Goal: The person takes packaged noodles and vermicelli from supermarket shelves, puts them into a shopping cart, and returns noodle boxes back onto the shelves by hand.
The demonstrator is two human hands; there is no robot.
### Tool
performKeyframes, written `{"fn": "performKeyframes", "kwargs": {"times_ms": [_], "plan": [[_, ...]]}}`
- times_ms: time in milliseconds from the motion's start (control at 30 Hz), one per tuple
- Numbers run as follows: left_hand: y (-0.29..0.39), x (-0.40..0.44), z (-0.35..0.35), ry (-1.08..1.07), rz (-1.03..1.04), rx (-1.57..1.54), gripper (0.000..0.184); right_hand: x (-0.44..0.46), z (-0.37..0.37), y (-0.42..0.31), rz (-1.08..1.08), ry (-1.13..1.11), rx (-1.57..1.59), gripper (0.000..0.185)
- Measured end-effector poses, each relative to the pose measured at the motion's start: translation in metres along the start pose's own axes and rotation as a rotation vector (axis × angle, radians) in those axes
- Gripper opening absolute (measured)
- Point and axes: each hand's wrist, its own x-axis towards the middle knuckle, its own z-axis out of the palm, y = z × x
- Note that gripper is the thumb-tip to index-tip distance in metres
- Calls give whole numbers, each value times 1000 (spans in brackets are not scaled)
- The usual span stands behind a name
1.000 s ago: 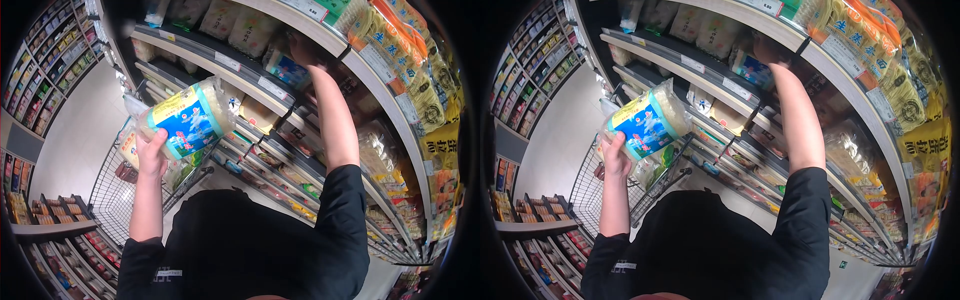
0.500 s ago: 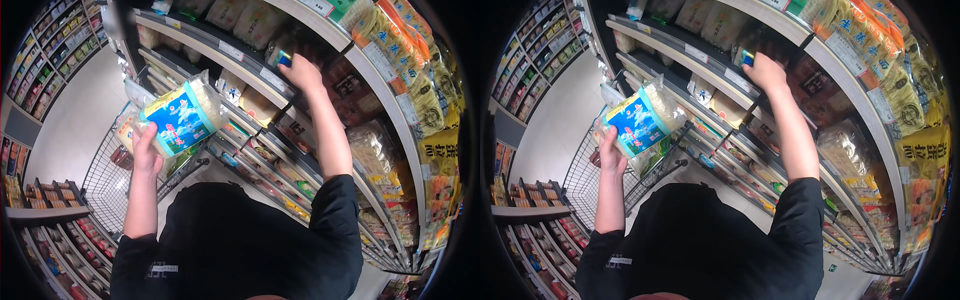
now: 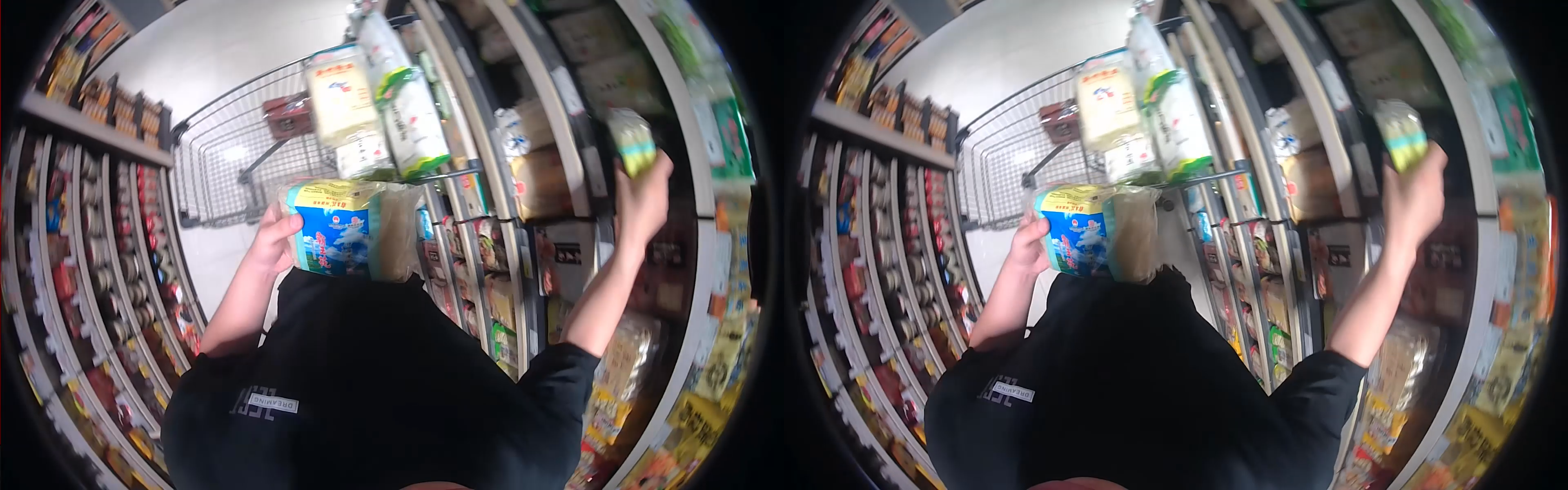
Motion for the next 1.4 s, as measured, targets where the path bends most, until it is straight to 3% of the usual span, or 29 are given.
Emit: {"fn": "performKeyframes", "kwargs": {"times_ms": [67,133,200,267,300,367,400,433,467,500,700,800,867,900,1000,1033,1167,1267,1300,1400], "plan": [[-7,-22,-26,57,3,-69,74,-15,-19,-24,57,106,234,66],[-7,-43,-50,86,-24,-162,72,-27,-21,-49,-83,339,721,67],[-6,-57,-71,98,-6,-266,72,-44,-24,-83,-15,282,1130,67],[0,-68,-89,122,28,-408,73,-65,-10,-117,1,-49,1593,71],[0,-75,-106,91,54,-491,76,-79,0,-152,47,-71,1696,75],[11,-83,-120,162,179,-493,76,-101,12,-204,-19,-444,1711,79],[18,-87,-128,198,241,-490,77,-109,15,-230,73,-711,1667,78],[28,-94,-142,263,277,-493,78,-116,9,-267,17,-779,1546,75],[40,-98,-148,210,309,-500,78,-127,28,-293,-271,-747,1380,73],[52,-101,-156,252,341,-487,77,-142,33,-327,-129,-913,1608,75],[101,-92,-221,477,373,-399,61,-216,146,-461,-105,-1133,1165,76],[109,-64,-245,629,312,-305,56,-256,225,-505,229,-1282,1095,81],[106,-44,-262,705,266,-231,55,-285,275,-521,727,-1355,1243,83],[104,-35,-270,715,221,-231,55,-290,287,-528,987,-1363,1303,84],[90,-14,-292,797,116,-186,57,-294,317,-540,1338,-1216,1055,72],[86,-10,-298,795,82,-186,58,-325,363,-532,1341,-1167,998,73],[66,-5,-324,792,-27,-173,57,-378,442,-510,1835,-1039,1045,73],[68,-4,-332,850,-103,-106,55,-404,486,-507,1903,-1051,1135,48],[68,-4,-334,858,-119,-114,56,-405,496,-513,1898,-1047,1090,48],[72,-1,-336,890,-185,-124,58,-400,515,-524,2027,-911,1352,46]]}}
